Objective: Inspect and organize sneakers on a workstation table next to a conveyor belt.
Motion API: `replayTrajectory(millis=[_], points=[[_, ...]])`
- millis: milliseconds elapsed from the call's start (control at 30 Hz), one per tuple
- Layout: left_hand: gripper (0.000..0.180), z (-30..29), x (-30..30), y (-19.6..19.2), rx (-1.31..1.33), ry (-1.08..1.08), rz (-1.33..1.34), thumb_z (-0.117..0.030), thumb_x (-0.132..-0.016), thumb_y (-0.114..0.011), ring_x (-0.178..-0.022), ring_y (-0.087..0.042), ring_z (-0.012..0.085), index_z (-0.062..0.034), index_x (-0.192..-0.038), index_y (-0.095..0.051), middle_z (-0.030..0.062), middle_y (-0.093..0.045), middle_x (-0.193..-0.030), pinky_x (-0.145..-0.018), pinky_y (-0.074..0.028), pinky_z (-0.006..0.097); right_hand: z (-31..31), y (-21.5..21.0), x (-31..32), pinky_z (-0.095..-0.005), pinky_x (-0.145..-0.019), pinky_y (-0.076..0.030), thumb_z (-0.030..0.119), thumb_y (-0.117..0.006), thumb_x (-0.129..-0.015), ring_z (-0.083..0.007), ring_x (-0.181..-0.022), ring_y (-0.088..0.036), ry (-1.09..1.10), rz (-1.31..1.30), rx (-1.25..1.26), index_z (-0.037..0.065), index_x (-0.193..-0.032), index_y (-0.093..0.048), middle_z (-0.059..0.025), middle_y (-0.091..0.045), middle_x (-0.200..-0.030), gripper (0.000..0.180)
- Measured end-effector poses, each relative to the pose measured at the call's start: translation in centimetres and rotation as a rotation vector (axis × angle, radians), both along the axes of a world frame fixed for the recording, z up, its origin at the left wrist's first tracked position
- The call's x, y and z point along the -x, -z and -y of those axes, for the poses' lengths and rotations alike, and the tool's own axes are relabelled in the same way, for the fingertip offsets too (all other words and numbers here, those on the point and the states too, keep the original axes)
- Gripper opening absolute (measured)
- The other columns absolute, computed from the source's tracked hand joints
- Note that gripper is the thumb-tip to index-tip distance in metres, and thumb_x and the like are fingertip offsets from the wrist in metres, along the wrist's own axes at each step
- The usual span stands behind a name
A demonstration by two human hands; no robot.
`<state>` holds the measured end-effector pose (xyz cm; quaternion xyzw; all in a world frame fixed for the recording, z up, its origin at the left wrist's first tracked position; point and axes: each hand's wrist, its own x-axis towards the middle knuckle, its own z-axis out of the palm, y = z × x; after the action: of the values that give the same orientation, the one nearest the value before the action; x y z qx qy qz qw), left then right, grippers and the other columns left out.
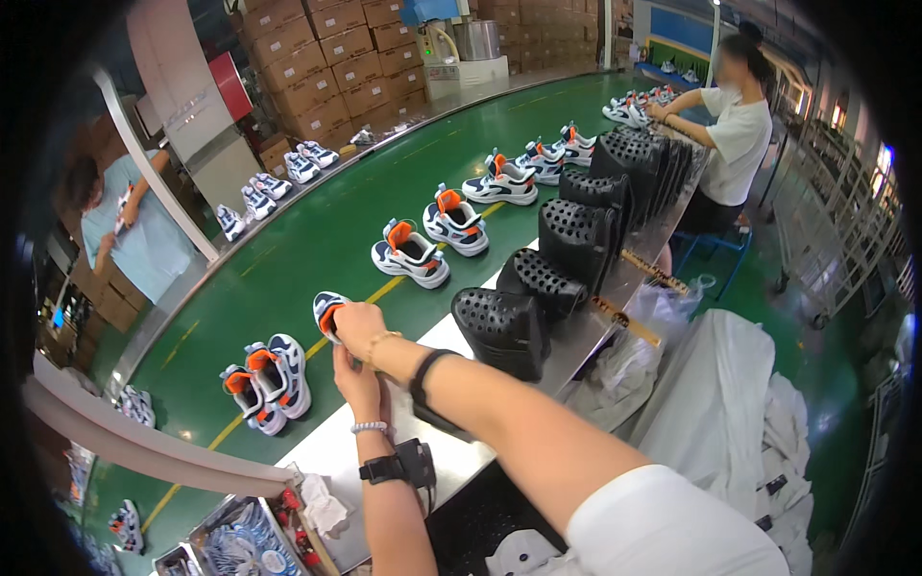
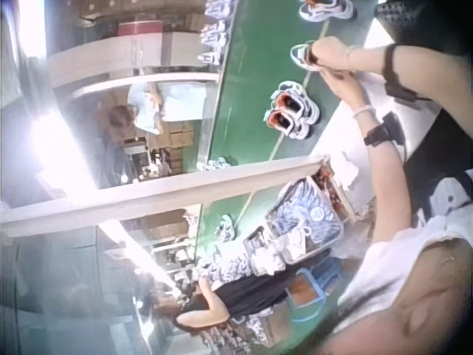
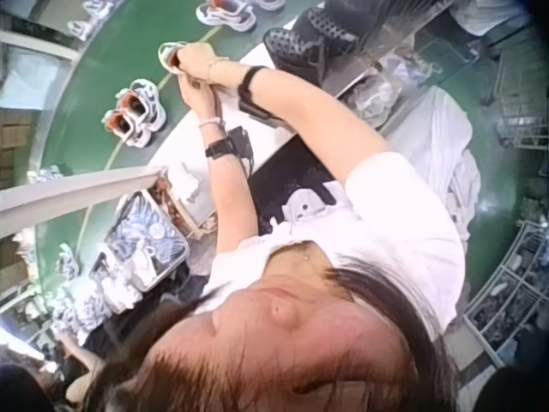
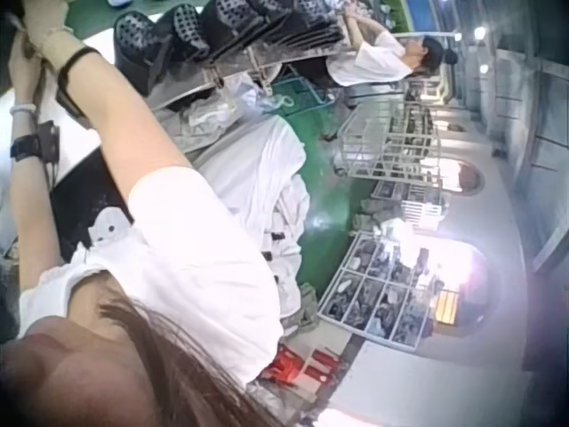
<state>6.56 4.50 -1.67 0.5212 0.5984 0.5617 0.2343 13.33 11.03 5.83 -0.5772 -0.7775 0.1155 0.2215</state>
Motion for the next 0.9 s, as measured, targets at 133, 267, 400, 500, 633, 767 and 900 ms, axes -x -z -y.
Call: replayTrajectory(millis=[133,267,400,500,633,767,900], points=[[0.030,0.4,1.6,-0.8,0.004,0.120,0.168,0.008,-0.073,-0.064,-0.120,-0.054,0.0291,0.0007,-0.102,-0.058,0.0152,-0.043,-0.143,-0.093,-0.048,0.036,8.8,-5.8,-5.6,-0.0410,-0.066,-0.052,0.017,-0.057,-0.087,-0.0314,-0.074,-0.067,-0.277,-0.300,-0.207,0.007,-0.109,-0.060,-0.0121,-0.068,-0.081,0.024],[0.017,1.7,-1.3,-2.4,0.007,0.214,-0.087,0.010,-0.068,-0.060,-0.119,-0.055,0.0303,-0.0008,-0.081,-0.058,0.0114,-0.041,-0.147,-0.091,-0.049,0.034,15.1,-10.3,-17.9,-0.0401,-0.074,-0.051,0.011,-0.055,-0.089,-0.0328,-0.083,-0.065,-0.104,-0.509,-0.486,0.006,-0.116,-0.059,-0.0110,-0.069,-0.087,0.028],[0.014,4.6,-2.5,-3.9,0.005,0.113,-0.383,0.008,-0.068,-0.057,-0.112,-0.058,0.0330,-0.0021,-0.079,-0.056,0.0092,-0.045,-0.144,-0.087,-0.048,0.036,15.8,-10.3,-26.6,-0.0379,-0.087,-0.047,0.012,-0.057,-0.089,-0.0308,-0.103,-0.059,0.173,-0.321,-0.548,0.004,-0.115,-0.059,-0.0131,-0.065,-0.105,0.027],[0.016,4.8,-2.4,-3.1,-0.068,0.046,-0.460,0.008,-0.069,-0.055,-0.103,-0.062,0.0338,-0.0028,-0.080,-0.057,0.0114,-0.046,-0.143,-0.080,-0.049,0.037,15.5,-7.6,-30.1,-0.0379,-0.095,-0.043,0.019,-0.062,-0.088,-0.0315,-0.110,-0.056,0.255,-0.320,-0.406,0.003,-0.120,-0.057,-0.0153,-0.061,-0.114,0.036],[0.019,4.4,-1.7,-1.9,0.047,-0.014,-0.334,0.009,-0.068,-0.054,-0.090,-0.065,0.0324,-0.0019,-0.083,-0.058,0.0180,-0.046,-0.142,-0.069,-0.049,0.035,15.7,-5.5,-32.2,-0.0373,-0.099,-0.041,0.016,-0.062,-0.088,-0.0327,-0.115,-0.054,0.168,-0.226,-0.380,0.000,-0.119,-0.057,-0.0175,-0.059,-0.120,0.035],[0.024,4.3,-1.7,-2.8,0.136,0.030,-0.209,0.010,-0.070,-0.055,-0.090,-0.065,0.0278,-0.0023,-0.089,-0.061,0.0191,-0.048,-0.139,-0.067,-0.050,0.033,15.6,-4.4,-32.2,-0.0388,-0.099,-0.042,0.016,-0.065,-0.085,-0.0334,-0.116,-0.054,0.114,-0.362,-0.245,0.000,-0.119,-0.058,-0.0179,-0.059,-0.122,0.037],[0.037,2.2,-0.2,-0.8,0.034,0.023,-0.297,0.009,-0.073,-0.058,-0.098,-0.063,0.0258,-0.0033,-0.107,-0.057,0.0186,-0.048,-0.139,-0.077,-0.050,0.032,15.3,-3.8,-32.1,-0.0390,-0.101,-0.041,0.018,-0.070,-0.081,-0.0338,-0.119,-0.052,0.144,-0.384,-0.281,0.001,-0.122,-0.055,-0.0169,-0.054,-0.131,0.047]])
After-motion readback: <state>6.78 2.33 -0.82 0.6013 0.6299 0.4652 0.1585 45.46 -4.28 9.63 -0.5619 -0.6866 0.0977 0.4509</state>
